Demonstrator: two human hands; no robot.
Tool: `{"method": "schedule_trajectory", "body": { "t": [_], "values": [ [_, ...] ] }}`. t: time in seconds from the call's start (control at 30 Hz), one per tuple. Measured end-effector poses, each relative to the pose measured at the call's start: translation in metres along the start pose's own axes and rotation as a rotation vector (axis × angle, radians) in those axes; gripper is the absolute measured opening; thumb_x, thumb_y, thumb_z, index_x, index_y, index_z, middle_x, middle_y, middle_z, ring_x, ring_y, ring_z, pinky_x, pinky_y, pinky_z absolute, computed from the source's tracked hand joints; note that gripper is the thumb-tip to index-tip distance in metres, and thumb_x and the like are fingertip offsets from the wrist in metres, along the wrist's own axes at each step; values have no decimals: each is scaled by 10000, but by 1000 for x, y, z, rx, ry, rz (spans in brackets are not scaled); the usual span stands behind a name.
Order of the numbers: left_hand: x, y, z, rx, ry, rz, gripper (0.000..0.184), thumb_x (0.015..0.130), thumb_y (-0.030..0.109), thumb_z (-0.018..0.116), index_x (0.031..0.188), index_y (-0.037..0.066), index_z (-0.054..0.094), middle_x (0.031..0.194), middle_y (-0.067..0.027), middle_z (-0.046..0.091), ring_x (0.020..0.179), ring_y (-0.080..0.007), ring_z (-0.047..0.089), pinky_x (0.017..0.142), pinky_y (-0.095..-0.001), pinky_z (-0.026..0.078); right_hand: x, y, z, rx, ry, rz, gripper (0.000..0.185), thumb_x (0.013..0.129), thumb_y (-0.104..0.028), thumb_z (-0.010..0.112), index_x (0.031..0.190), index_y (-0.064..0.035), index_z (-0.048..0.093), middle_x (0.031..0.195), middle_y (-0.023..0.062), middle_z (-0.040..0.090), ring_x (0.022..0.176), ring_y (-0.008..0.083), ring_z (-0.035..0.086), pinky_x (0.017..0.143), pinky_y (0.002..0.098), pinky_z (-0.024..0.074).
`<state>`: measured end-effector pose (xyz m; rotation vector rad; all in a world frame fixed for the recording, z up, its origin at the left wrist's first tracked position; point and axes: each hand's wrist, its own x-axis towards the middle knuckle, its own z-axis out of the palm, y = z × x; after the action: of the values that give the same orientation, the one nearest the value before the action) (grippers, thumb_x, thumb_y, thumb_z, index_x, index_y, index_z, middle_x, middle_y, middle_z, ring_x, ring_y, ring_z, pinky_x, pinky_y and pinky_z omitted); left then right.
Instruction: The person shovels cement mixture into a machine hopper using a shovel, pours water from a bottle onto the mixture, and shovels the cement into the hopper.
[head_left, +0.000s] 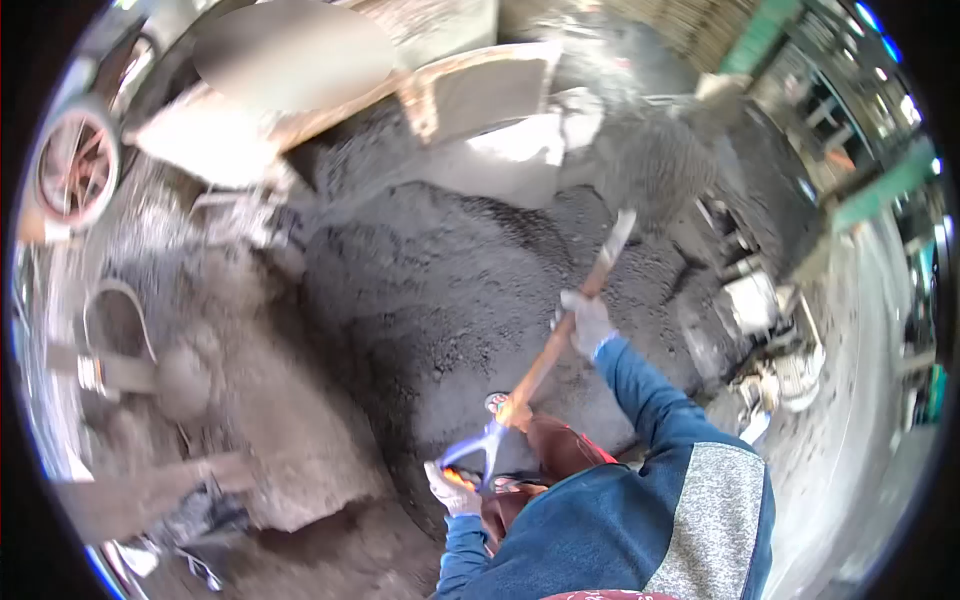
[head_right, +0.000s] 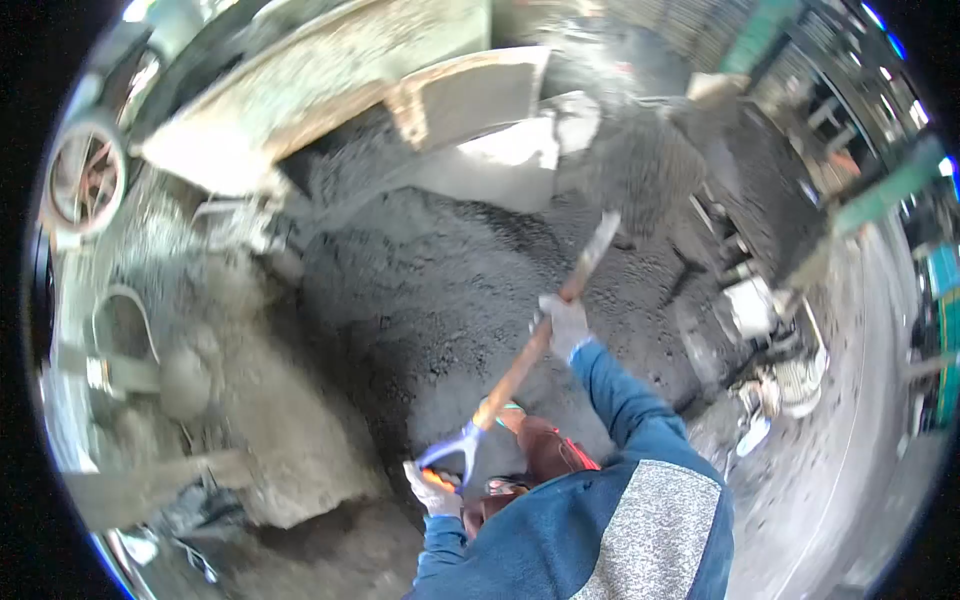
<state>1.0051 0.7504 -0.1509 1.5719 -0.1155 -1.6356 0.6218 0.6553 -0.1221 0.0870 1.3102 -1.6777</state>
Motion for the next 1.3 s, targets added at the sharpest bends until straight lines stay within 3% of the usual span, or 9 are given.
{"method": "schedule_trajectory", "body": {
  "t": [0.33,0.5,0.63,0.83,0.97,1.1,1.17,1.23,1.3],
  "values": [
    [-163,159,272,573,-1047,1858,306,634,284,789,749,87,586,676,-69,555,598,-232,561,628,-356,495,14,-300,15,352,-290,-445,311,886,-347,654,1003,-67,588,769,71,626,640,240,624,626,416,564],
    [-101,107,151,388,-838,1124,409,845,410,690,946,17,646,849,-90,651,782,-280,657,778,-435,537,-1,-231,72,272,-593,-318,215,929,-276,680,997,-95,585,800,35,586,759,218,610,696,401,525],
    [-32,50,28,-274,-47,113,443,963,508,555,757,115,545,597,-64,533,491,-202,523,464,-355,442,5,-52,116,56,-477,16,179,939,-240,674,901,-113,553,751,17,529,691,199,550,654,378,486],
    [-42,-125,-270,-686,314,-42,335,937,462,632,852,138,639,636,-1,573,505,-170,543,454,-338,424,-64,305,88,-520,-259,545,196,905,-228,681,836,-112,538,707,64,549,602,243,565,576,466,512],
    [-202,-182,-390,-779,635,-134,520,956,506,541,1195,51,618,1126,-97,678,1055,-278,646,961,-419,512,-192,539,-61,-692,-309,1082,215,917,-281,644,828,-98,577,693,96,573,575,262,586,499,440,502],
    [-329,-198,-443,-694,1095,-396,935,806,738,558,1436,63,409,1461,-143,432,1308,-351,444,1094,-503,372,-353,613,-116,-1078,-174,1354,199,924,-244,626,835,-82,554,648,125,565,530,311,584,454,463,498],
    [-379,-226,-487,-704,913,-347,572,798,783,533,724,219,476,676,20,519,596,-173,524,531,-408,450,-387,649,-140,-909,-98,1571,188,900,-225,650,824,-88,546,676,102,553,571,291,588,470,448,515],
    [-342,-181,-452,-566,1269,-369,616,823,782,512,608,263,260,486,92,309,405,-116,298,408,-325,258,-392,675,-150,-911,-86,1575,191,886,-218,663,810,-84,550,688,91,545,603,280,590,504,455,529],
    [-342,-211,-483,-574,1210,-353,561,843,768,507,674,243,400,600,48,439,520,-151,430,483,-377,377,-387,692,-151,-923,-93,1537,189,867,-208,674,796,-77,556,700,90,550,628,274,596,526,471,534]
  ]
}}
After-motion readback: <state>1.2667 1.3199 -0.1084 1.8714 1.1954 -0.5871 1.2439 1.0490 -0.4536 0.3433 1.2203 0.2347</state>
